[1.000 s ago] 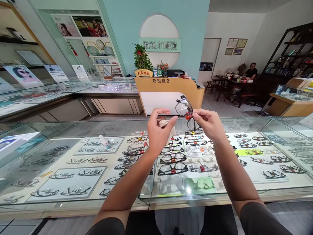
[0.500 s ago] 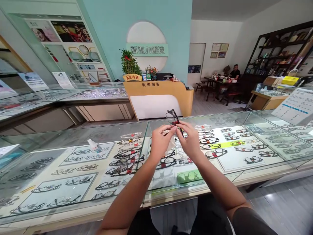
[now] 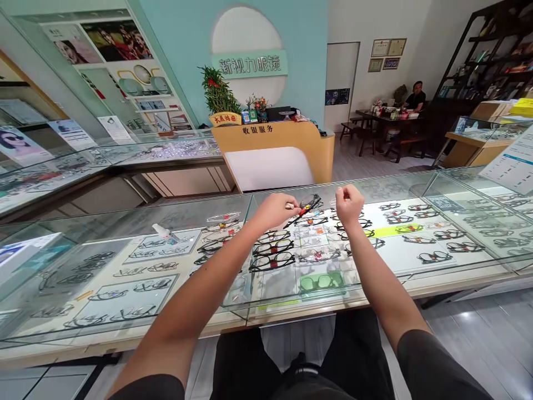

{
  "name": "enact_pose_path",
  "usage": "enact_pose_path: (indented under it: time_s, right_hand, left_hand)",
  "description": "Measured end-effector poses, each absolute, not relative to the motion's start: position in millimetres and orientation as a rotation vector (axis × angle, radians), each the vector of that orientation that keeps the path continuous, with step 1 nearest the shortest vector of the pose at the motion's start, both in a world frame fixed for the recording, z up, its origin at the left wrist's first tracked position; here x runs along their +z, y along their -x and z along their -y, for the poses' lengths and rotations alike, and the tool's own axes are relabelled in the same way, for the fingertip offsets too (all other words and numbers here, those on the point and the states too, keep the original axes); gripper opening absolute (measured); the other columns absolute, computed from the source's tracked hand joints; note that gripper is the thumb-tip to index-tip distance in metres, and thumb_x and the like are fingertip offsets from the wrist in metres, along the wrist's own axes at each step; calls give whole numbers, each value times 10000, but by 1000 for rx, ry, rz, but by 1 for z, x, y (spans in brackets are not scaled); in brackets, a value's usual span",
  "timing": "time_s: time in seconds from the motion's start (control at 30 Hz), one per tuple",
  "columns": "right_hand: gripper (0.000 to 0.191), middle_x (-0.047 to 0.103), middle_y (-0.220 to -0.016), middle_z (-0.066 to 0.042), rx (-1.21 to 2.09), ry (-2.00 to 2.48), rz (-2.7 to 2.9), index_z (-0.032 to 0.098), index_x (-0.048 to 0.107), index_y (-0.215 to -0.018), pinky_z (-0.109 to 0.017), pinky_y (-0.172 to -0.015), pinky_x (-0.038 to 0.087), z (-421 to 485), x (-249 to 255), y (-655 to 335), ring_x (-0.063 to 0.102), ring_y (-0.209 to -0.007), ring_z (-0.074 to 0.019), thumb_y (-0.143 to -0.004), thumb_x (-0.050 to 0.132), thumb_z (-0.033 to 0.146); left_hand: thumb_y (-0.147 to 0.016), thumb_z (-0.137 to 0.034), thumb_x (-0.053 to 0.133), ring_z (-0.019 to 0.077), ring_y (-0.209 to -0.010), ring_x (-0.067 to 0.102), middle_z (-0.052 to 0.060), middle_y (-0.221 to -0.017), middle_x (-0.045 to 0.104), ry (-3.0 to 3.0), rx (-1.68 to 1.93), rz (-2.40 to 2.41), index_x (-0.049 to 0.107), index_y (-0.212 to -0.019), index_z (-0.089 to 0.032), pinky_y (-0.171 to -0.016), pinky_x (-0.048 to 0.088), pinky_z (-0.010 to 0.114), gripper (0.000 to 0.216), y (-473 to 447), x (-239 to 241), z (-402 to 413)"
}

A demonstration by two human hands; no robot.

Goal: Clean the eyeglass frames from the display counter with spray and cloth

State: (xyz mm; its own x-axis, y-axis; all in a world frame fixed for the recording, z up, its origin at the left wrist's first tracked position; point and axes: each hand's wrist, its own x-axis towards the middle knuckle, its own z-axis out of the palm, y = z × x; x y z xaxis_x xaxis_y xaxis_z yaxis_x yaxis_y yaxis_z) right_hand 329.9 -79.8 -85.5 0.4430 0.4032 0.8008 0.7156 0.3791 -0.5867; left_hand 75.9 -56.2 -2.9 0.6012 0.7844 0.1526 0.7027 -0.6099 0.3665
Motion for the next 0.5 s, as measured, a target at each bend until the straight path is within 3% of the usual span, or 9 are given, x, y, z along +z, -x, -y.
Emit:
enact_pose_path:
  time_s: [0.2,0.5]
  right_hand:
    - [336,484,-680,-1,-330,1300,1150,285,363,-713,-370,-700,353,74,-100,-347,462,-672,-206,-1015,494,351]
    - [335,522,-702,-19,-333,1366,1207,283,356,-721,-373,-722,380,68,-105,-348,496,-708,-212,-1016,503,339]
  left_hand:
    - [-869,-375,737,244,-872,737,47,-946,846,-2708,-12,-1059,874,-926,-276,-710,433,301,179,-112,-27,47]
    - [-869,-342,744,268,-937,751,79,-965,843,-2781,-254,-967,867,-939,-259,-700,419,301,164,-137,-79,54]
